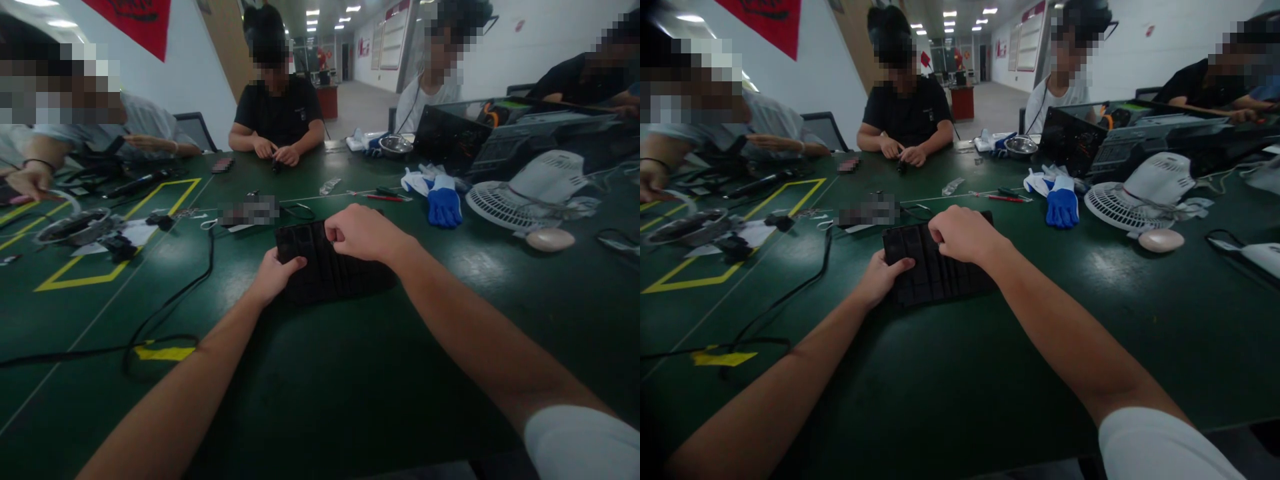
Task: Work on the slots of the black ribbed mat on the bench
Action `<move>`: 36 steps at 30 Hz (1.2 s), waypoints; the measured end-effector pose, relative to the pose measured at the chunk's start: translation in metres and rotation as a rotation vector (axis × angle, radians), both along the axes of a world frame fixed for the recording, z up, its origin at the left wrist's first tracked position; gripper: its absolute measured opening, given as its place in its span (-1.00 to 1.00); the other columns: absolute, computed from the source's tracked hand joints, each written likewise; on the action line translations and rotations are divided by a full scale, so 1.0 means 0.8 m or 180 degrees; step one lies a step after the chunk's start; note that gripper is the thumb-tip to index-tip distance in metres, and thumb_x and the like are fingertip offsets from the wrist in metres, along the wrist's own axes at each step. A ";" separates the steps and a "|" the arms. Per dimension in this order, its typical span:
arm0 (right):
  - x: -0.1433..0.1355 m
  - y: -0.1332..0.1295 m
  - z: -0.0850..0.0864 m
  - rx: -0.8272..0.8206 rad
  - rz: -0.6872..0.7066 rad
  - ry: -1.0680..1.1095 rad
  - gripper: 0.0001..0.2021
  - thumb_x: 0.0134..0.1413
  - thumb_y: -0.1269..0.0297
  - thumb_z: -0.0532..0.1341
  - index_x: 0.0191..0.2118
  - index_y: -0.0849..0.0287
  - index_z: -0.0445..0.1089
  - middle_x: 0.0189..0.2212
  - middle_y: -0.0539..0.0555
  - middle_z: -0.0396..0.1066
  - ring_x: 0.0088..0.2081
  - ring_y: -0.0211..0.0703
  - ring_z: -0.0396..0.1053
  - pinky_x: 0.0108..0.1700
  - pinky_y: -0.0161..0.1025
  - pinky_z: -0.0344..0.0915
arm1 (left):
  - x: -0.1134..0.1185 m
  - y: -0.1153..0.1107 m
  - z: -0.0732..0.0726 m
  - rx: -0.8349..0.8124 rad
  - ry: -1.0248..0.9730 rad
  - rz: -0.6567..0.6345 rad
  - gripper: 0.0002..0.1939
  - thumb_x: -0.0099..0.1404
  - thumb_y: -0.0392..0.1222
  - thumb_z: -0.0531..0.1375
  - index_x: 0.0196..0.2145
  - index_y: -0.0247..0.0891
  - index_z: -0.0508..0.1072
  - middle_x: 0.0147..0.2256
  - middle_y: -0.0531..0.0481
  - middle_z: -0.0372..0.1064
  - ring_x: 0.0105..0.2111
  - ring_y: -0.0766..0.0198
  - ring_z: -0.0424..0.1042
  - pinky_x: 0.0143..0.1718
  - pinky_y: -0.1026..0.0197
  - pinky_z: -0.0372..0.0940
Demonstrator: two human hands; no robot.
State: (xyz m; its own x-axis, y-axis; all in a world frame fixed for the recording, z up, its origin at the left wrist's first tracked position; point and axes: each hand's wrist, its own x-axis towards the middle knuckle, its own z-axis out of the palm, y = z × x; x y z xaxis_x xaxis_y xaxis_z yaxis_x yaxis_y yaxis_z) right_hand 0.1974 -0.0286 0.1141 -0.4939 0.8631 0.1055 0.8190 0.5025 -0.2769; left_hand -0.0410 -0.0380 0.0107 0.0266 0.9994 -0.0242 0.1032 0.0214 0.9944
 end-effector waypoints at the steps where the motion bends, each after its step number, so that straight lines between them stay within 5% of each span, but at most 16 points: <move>1: 0.000 0.000 0.000 -0.0004 -0.0006 -0.0016 -0.88 0.17 0.46 0.33 -0.23 0.12 0.60 -0.27 0.11 0.60 -0.24 -0.07 0.49 -0.21 -0.15 0.22 | 0.001 0.000 0.000 0.0001 -0.0022 -0.0003 -0.54 -0.06 -0.03 0.54 -0.22 -0.28 0.60 -0.27 -0.05 0.62 -0.28 0.08 0.58 -0.16 0.06 0.48; 14: -0.001 0.001 -0.001 0.0083 -0.0205 -0.0139 -0.86 0.26 0.26 0.34 -0.20 0.17 0.65 -0.20 0.24 0.61 -0.11 0.14 0.54 -0.01 -0.02 0.35 | 0.001 0.002 -0.001 0.0084 0.0080 -0.0004 -0.53 -0.04 -0.02 0.53 -0.21 -0.30 0.60 -0.24 -0.07 0.61 -0.24 0.05 0.59 -0.07 -0.02 0.52; 23: 0.003 0.002 0.001 0.0157 -0.0215 -0.0125 -0.77 0.31 0.11 0.35 -0.26 0.15 0.63 -0.24 0.20 0.60 -0.15 0.08 0.53 -0.06 -0.06 0.34 | 0.003 0.001 0.001 0.0069 0.0089 0.0000 -0.54 -0.05 -0.04 0.53 -0.21 -0.27 0.60 -0.25 -0.06 0.62 -0.24 0.05 0.59 -0.09 0.00 0.51; 29: 0.009 0.009 -0.005 0.0295 0.0055 0.0228 -0.88 0.15 0.32 0.40 -0.18 0.15 0.60 -0.27 0.07 0.59 -0.26 -0.10 0.45 -0.11 -0.13 0.27 | 0.003 0.001 0.001 0.0055 0.0005 0.0005 -0.54 -0.06 -0.05 0.53 -0.22 -0.27 0.59 -0.24 -0.04 0.62 -0.25 0.08 0.59 -0.12 0.02 0.51; 36: 0.007 0.010 -0.004 0.0185 0.0026 0.0221 -0.87 0.16 0.36 0.39 -0.17 0.18 0.65 -0.26 0.11 0.61 -0.25 -0.09 0.46 -0.15 -0.14 0.25 | 0.005 0.002 0.002 0.0070 0.0051 0.0009 -0.55 -0.09 -0.04 0.53 -0.26 -0.24 0.57 -0.27 -0.02 0.59 -0.29 0.10 0.55 -0.20 0.06 0.49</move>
